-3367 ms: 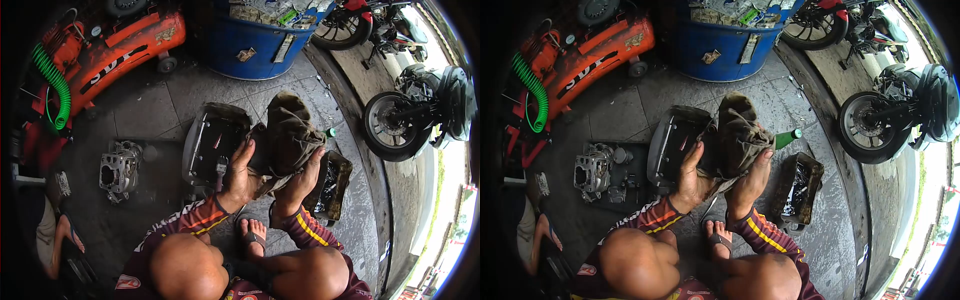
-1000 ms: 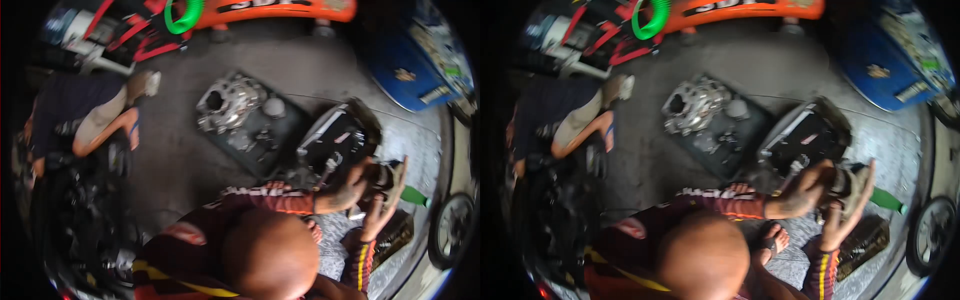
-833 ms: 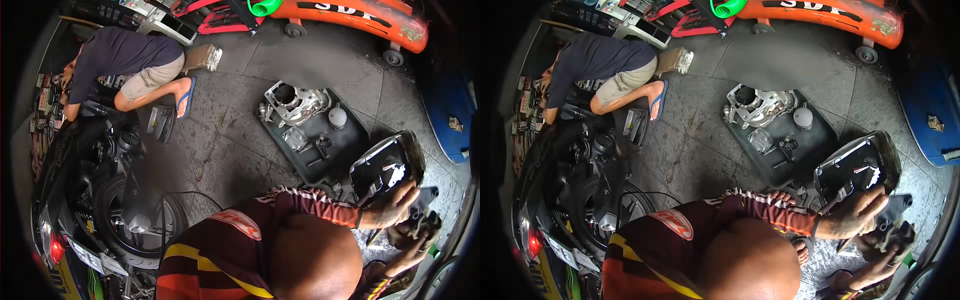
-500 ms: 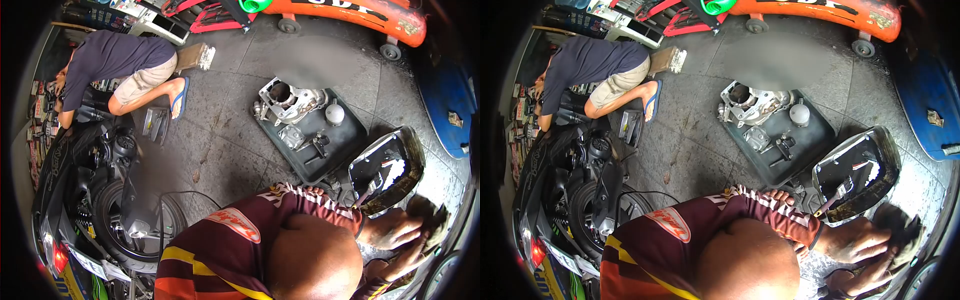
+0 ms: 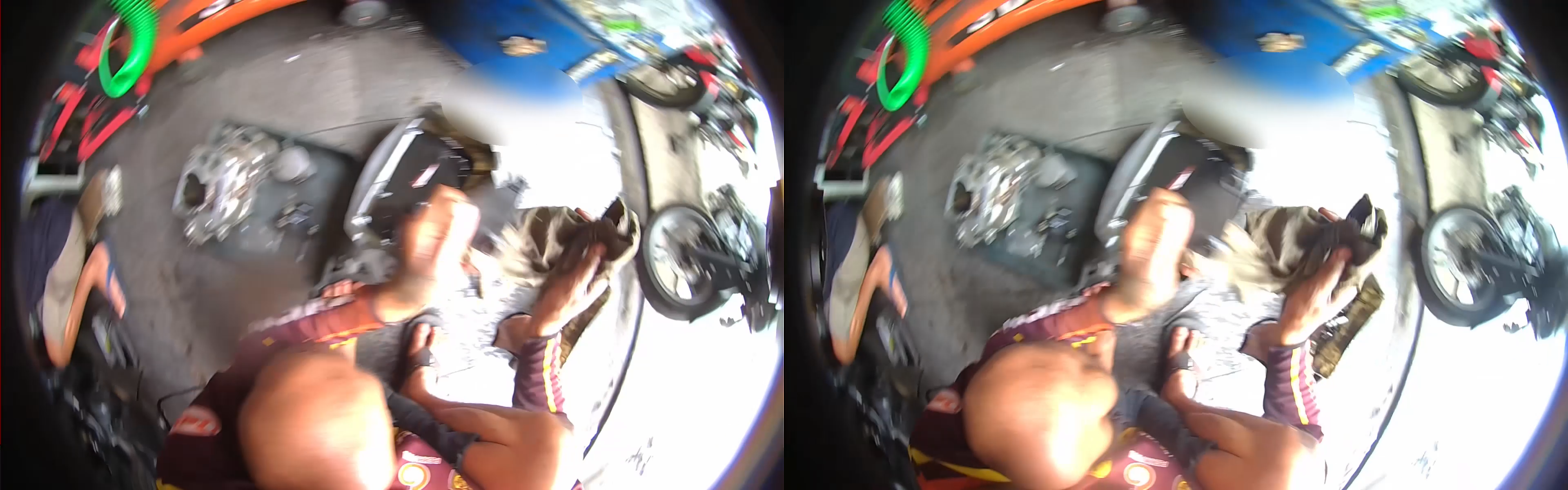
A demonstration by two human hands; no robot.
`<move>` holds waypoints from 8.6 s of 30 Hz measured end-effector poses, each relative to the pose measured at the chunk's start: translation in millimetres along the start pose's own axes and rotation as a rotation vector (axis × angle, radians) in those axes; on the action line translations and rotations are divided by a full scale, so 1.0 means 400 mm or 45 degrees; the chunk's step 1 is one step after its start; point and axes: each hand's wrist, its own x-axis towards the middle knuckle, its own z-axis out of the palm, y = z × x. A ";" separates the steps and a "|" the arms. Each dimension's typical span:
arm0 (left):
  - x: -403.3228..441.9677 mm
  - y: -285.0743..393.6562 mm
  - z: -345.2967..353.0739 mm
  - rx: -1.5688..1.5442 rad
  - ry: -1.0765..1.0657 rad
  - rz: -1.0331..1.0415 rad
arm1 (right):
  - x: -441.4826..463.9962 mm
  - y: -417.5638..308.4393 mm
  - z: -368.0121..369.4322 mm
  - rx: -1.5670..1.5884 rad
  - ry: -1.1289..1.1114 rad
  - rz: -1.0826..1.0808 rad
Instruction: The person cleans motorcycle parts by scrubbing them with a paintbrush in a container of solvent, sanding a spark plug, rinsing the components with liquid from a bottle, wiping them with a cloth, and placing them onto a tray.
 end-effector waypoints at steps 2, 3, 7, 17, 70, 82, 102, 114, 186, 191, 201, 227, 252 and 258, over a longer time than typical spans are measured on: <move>0.030 0.007 -0.035 0.377 -0.044 0.168 | -0.007 -0.002 -0.005 0.171 -0.048 0.031; 0.039 0.003 -0.026 0.528 -0.063 0.297 | -0.013 -0.006 -0.010 0.228 -0.101 0.025; 0.028 -0.030 0.007 0.705 -0.086 0.523 | -0.018 -0.093 -0.007 -0.154 -0.476 -0.411; 0.049 -0.098 -0.137 0.205 0.158 0.102 | -0.020 -0.042 -0.005 0.083 -0.655 -0.611; 0.096 0.023 -0.531 2.343 0.098 0.025 | -0.145 0.018 -0.333 -0.568 0.206 -0.268; 0.134 -0.092 -0.528 2.542 -0.261 0.224 | -0.368 0.172 -0.453 0.176 0.716 0.572; 0.137 0.256 -0.259 2.048 -0.278 0.002 | -0.379 0.251 -0.476 -0.145 -0.392 0.461; 0.038 0.227 0.220 2.204 -1.711 0.198 | -0.014 0.711 -0.624 -1.174 -0.374 0.329; 0.020 0.177 0.127 2.104 -1.969 0.303 | -0.179 0.553 -0.501 -1.257 -0.496 0.253; 0.009 0.187 0.092 1.965 -1.860 0.296 | -0.180 0.583 -0.503 -1.441 -0.643 0.309; -0.042 -0.090 0.040 1.145 -1.110 -0.393 | -0.236 0.244 -0.455 -0.038 -0.005 0.442; 0.036 0.006 -0.296 0.404 -0.083 -0.281 | -0.204 0.192 0.126 -0.736 -1.482 -0.610; 0.049 -0.026 -0.319 0.648 -0.193 -0.041 | -0.090 0.248 0.005 -0.394 -0.533 -0.181; 0.044 -0.001 -0.284 0.606 -0.147 -0.126 | 0.032 0.185 0.208 -0.847 -1.266 -0.927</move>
